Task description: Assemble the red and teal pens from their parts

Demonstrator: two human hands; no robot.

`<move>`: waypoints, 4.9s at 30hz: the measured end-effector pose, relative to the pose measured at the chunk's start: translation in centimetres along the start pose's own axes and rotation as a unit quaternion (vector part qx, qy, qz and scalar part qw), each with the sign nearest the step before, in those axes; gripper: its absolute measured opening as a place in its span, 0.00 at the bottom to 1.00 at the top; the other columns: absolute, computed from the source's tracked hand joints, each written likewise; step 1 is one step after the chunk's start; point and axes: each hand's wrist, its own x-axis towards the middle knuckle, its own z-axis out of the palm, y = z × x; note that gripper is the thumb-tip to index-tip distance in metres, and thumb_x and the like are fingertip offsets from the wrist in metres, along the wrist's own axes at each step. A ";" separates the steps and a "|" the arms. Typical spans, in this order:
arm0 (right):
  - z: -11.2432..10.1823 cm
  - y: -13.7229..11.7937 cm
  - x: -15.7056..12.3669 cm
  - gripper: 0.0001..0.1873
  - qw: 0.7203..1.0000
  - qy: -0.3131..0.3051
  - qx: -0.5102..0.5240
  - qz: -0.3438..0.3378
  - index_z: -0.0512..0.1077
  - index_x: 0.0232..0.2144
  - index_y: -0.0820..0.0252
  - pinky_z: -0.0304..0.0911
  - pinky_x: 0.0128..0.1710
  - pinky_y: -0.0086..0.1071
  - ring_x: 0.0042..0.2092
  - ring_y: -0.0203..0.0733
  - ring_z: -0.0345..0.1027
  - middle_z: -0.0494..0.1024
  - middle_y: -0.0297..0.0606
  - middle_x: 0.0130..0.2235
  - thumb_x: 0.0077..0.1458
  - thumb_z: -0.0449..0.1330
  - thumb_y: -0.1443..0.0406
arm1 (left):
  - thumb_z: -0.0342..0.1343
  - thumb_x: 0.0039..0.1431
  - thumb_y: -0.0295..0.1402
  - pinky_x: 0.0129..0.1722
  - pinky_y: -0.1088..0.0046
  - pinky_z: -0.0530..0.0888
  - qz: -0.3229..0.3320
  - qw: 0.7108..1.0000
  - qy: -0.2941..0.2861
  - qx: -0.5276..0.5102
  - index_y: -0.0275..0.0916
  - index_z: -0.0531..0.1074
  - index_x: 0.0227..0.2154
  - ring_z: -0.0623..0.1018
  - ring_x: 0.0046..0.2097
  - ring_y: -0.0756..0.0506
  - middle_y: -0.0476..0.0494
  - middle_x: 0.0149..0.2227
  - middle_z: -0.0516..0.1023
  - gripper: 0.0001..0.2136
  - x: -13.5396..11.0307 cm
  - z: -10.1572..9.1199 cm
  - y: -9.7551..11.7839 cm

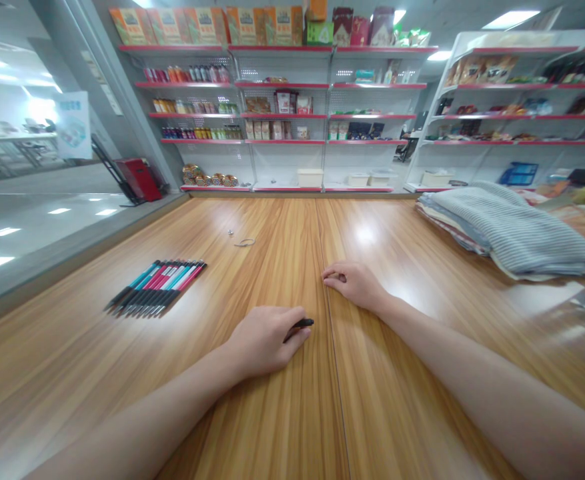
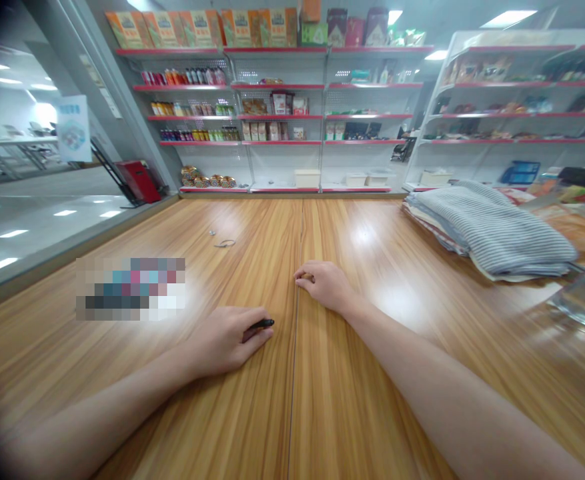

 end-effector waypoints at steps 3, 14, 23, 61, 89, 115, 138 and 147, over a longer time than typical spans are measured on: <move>-0.1 -0.2 0.0 0.08 1.000 -0.002 -0.015 0.012 0.76 0.37 0.55 0.58 0.31 0.28 0.30 0.34 0.64 0.76 0.33 0.31 0.54 0.60 0.63 | 0.45 0.64 0.40 0.30 0.74 0.64 0.003 1.000 0.002 0.004 0.40 0.68 0.34 0.76 0.32 0.48 0.48 0.30 0.76 0.11 0.0 0.1 0.0; -0.2 -0.4 0.0 0.09 1.000 -0.007 -0.014 0.014 0.75 0.38 0.55 0.57 0.30 0.27 0.29 0.33 0.63 0.76 0.34 0.33 0.54 0.59 0.63 | 0.45 0.64 0.39 0.30 0.74 0.65 0.005 1.000 0.007 -0.004 0.40 0.68 0.34 0.76 0.32 0.47 0.47 0.29 0.76 0.10 0.0 0.0 0.0; -0.2 -0.4 0.0 0.13 1.000 -0.008 -0.007 0.019 0.74 0.43 0.55 0.58 0.31 0.27 0.28 0.32 0.63 0.77 0.33 0.34 0.54 0.59 0.63 | 0.45 0.64 0.39 0.29 0.74 0.64 0.008 1.000 0.001 -0.004 0.40 0.67 0.34 0.75 0.31 0.48 0.47 0.29 0.76 0.10 0.0 0.0 0.0; 0.4 -0.9 0.1 0.08 0.999 -0.010 -0.023 -0.028 0.77 0.36 0.53 0.63 0.39 0.30 0.39 0.37 0.69 0.76 0.35 0.40 0.58 0.58 0.63 | 0.45 0.63 0.39 0.29 0.74 0.64 0.001 1.000 0.005 -0.009 0.41 0.68 0.34 0.75 0.31 0.48 0.47 0.29 0.75 0.10 0.1 0.1 0.0; 0.2 -0.6 0.2 0.09 1.000 -0.017 -0.006 -0.005 0.75 0.40 0.55 0.61 0.37 0.30 0.33 0.35 0.67 0.76 0.35 0.39 0.56 0.59 0.64 | 0.44 0.64 0.40 0.30 0.74 0.64 -0.001 1.000 -0.004 -0.004 0.41 0.67 0.34 0.75 0.32 0.48 0.49 0.30 0.75 0.10 0.1 0.1 0.0; 0.0 -0.7 -0.1 0.15 1.000 0.004 -0.015 -0.010 0.73 0.40 0.59 0.57 0.31 0.28 0.29 0.33 0.61 0.71 0.34 0.31 0.47 0.57 0.72 | 0.45 0.63 0.39 0.29 0.74 0.63 0.000 1.000 -0.007 -0.003 0.41 0.66 0.33 0.75 0.31 0.48 0.48 0.29 0.75 0.10 0.0 -0.2 0.1; 0.3 -0.5 0.0 0.12 1.000 0.009 -0.026 -0.009 0.74 0.39 0.59 0.59 0.34 0.29 0.32 0.35 0.64 0.73 0.36 0.33 0.52 0.57 0.70 | 0.45 0.63 0.39 0.29 0.74 0.64 0.004 1.000 -0.001 -0.003 0.40 0.67 0.33 0.75 0.31 0.48 0.48 0.29 0.76 0.10 0.1 -0.3 0.2; 0.2 -0.6 0.0 0.11 0.999 0.004 -0.032 -0.009 0.74 0.39 0.58 0.59 0.34 0.29 0.33 0.35 0.65 0.73 0.36 0.35 0.54 0.56 0.69 | 0.46 0.63 0.39 0.29 0.75 0.64 0.000 1.000 0.000 -0.010 0.40 0.67 0.33 0.75 0.31 0.48 0.47 0.29 0.75 0.10 0.1 -0.3 0.3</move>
